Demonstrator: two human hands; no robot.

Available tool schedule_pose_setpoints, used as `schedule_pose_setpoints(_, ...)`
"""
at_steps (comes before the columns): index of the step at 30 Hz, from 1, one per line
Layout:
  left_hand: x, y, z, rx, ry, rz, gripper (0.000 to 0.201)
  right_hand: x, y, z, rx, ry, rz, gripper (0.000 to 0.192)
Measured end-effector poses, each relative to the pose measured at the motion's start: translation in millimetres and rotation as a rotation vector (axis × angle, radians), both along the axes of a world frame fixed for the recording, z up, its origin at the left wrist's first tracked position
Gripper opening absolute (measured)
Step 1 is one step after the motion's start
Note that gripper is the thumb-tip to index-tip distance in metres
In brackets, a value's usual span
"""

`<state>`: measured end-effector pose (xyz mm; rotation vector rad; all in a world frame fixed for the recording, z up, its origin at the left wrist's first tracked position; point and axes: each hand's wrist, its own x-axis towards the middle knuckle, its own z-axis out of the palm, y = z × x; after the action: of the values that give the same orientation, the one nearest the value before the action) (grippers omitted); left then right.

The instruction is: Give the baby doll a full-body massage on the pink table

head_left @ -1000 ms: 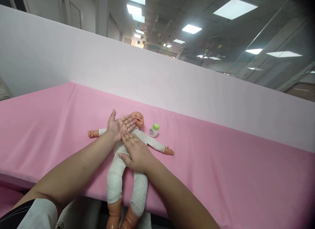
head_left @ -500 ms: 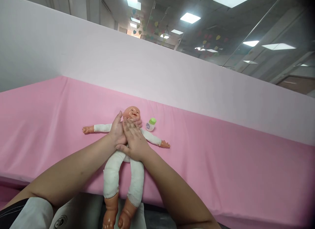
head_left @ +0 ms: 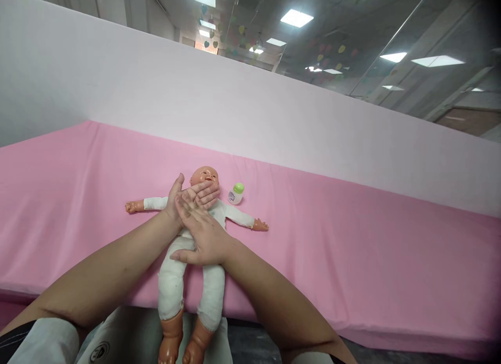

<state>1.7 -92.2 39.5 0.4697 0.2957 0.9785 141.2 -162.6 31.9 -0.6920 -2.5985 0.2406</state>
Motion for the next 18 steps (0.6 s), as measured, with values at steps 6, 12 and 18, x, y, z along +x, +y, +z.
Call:
schedule_pose_setpoints(6,4,-11,14.4,-0.022,0.029,0.122,0.088,11,24,3.4,0.038,-0.046,-0.197,0.104)
schedule_pose_setpoints(12,-8,-5,9.2,0.181,0.433,0.408,0.037,45,30,-0.3,-0.053,0.027,-0.174,0.053)
schedule_pose_setpoints(18,-27,-12,-29.7,0.627,0.924,0.488,0.021,71,2,-7.1,-0.101,0.136,-0.001,0.053)
